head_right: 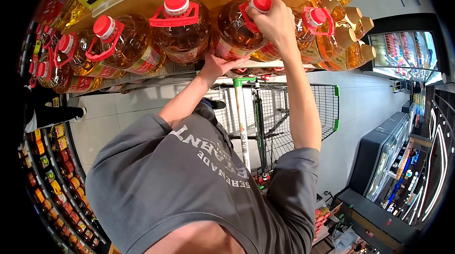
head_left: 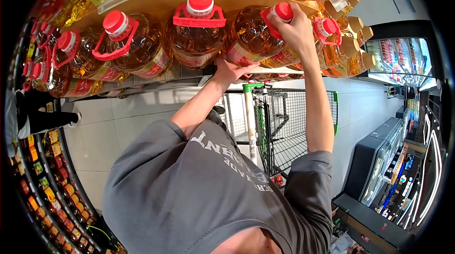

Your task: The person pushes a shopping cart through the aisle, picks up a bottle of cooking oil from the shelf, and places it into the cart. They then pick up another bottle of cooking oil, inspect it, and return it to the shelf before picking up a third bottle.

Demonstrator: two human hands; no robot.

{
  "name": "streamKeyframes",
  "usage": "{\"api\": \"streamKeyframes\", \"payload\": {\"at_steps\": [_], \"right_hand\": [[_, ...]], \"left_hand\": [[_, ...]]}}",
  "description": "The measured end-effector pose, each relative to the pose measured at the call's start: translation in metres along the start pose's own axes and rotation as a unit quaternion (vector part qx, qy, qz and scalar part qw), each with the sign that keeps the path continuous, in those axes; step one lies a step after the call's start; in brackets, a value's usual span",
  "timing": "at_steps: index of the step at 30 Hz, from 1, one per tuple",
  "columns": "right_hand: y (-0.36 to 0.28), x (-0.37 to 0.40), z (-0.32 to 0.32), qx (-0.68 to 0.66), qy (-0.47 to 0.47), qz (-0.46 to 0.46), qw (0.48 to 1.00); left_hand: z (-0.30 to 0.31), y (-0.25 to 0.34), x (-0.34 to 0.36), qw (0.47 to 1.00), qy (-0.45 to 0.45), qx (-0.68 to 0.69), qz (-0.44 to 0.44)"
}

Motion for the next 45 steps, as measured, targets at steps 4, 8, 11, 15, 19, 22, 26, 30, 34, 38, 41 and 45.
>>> {"api": "streamKeyframes", "payload": {"at_steps": [4, 8, 11, 15, 19, 22, 26, 30, 34, 38, 41, 45], "right_hand": [[0.006, 0.003, 0.001, -0.081, -0.022, 0.03, 0.996], [0.0, 0.005, 0.002, -0.046, 0.006, 0.004, 0.999], [-0.006, 0.006, 0.0, -0.053, 0.035, -0.012, 0.998], [-0.008, 0.008, -0.009, -0.043, 0.064, -0.071, 0.994], [-0.005, 0.018, -0.009, -0.073, 0.108, -0.058, 0.99], [-0.003, 0.022, -0.014, -0.094, 0.131, -0.068, 0.985], [0.01, 0.041, -0.016, -0.209, 0.21, -0.053, 0.954], [0.045, 0.12, -0.022, -0.232, 0.329, -0.063, 0.913], [0.091, 0.244, -0.043, -0.134, 0.348, -0.203, 0.906], [0.12, 0.37, -0.071, -0.062, 0.337, -0.393, 0.853], [0.112, 0.438, -0.077, -0.016, 0.29, -0.483, 0.826], [0.097, 0.492, -0.108, 0.041, 0.231, -0.522, 0.82]], "left_hand": [[0.008, 0.004, -0.008, 1.0, 0.0, -0.017, 0.006], [0.007, 0.006, -0.012, 0.998, 0.0, -0.056, -0.01], [0.004, 0.01, -0.009, 0.998, 0.039, -0.037, 0.013], [0.0, 0.009, 0.003, 0.997, 0.029, -0.063, 0.022], [0.007, 0.008, 0.001, 0.993, 0.019, -0.113, 0.016], [0.016, 0.009, 0.0, 0.955, -0.106, -0.275, -0.027], [0.051, -0.012, 0.012, 0.939, 0.123, -0.316, -0.063], [0.067, -0.035, 0.025, 0.801, 0.024, -0.593, -0.076], [0.064, -0.059, 0.029, 0.619, -0.087, -0.774, -0.099], [0.079, -0.066, 0.006, 0.433, -0.166, -0.874, -0.143], [0.09, -0.078, -0.012, 0.304, -0.194, -0.922, -0.143], [0.086, -0.114, -0.008, 0.15, -0.33, -0.906, -0.22]]}}
Point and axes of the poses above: each hand's wrist, its own x-axis away from the middle knuckle, its own z-axis out of the back of the hand, y = z × x, the point moved 4 cm from there along -x, towards the middle knuckle, and after that the axes turned 1 degree about x, right-handed, at the moved point
